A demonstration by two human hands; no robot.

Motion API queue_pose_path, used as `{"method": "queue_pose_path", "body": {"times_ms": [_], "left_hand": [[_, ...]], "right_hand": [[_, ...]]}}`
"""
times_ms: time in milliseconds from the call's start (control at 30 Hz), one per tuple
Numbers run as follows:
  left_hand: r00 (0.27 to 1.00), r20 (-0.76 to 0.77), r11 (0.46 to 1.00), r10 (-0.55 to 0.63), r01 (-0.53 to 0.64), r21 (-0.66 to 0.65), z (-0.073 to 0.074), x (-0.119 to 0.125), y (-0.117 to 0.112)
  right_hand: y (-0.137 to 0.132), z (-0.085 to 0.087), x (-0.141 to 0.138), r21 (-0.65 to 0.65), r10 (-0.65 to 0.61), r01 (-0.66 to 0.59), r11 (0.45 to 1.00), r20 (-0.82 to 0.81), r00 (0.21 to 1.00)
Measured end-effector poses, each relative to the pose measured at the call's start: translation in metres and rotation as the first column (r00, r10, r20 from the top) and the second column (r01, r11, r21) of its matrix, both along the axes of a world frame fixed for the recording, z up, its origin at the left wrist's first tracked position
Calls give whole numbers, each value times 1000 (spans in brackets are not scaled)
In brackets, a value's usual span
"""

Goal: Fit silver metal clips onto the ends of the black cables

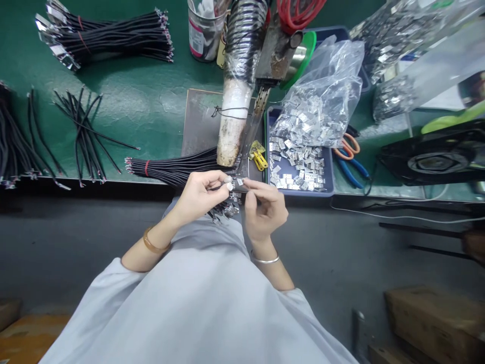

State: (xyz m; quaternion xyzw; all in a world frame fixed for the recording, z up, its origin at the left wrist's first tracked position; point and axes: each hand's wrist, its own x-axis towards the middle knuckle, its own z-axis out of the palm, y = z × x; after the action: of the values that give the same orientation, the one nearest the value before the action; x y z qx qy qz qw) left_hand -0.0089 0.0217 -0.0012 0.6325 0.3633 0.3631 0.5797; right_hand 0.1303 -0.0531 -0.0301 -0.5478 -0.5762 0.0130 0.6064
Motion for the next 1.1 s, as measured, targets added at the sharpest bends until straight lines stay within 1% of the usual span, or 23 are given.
{"method": "queue_pose_path", "body": {"times_ms": [67, 100, 200, 300, 467, 567, 700, 933, 1100], "left_hand": [[1000, 10, 1000, 16, -16, -26, 1, 1, 0], [999, 19, 999, 28, -27, -41, 2, 2, 1], [997, 49, 996, 67, -63, -69, 1, 3, 1], [995, 43, 994, 88, -85, -70, 0, 5, 1], [994, 18, 993, 110, -109, -47, -1, 8, 0], [990, 6, 990, 138, -137, -42, 0, 10, -2], [985, -1, 985, 175, -175, -1, 0, 14, -3], [970, -15, 965, 241, -238, 111, 0, 18, -5], [967, 1, 958, 257, -255, 130, -1, 19, -9]], "right_hand": [[2, 0, 1, -36, 5, -8, 999, -72, 997], [2, 0, 1, -53, 11, -15, 998, -66, 998], [3, 1, 3, -66, 30, -28, 997, 37, 999], [3, 1, 4, -41, 43, -38, 998, 130, 991], [4, -3, 5, 9, 54, -57, 998, 198, 979], [5, -5, 7, 12, 61, -64, 998, 165, 984], [8, -5, 8, -41, 42, -38, 998, 94, 995], [12, 3, 11, -90, 81, -74, 993, 80, 993], [12, 9, 11, -113, 68, -55, 992, 108, 992]]}}
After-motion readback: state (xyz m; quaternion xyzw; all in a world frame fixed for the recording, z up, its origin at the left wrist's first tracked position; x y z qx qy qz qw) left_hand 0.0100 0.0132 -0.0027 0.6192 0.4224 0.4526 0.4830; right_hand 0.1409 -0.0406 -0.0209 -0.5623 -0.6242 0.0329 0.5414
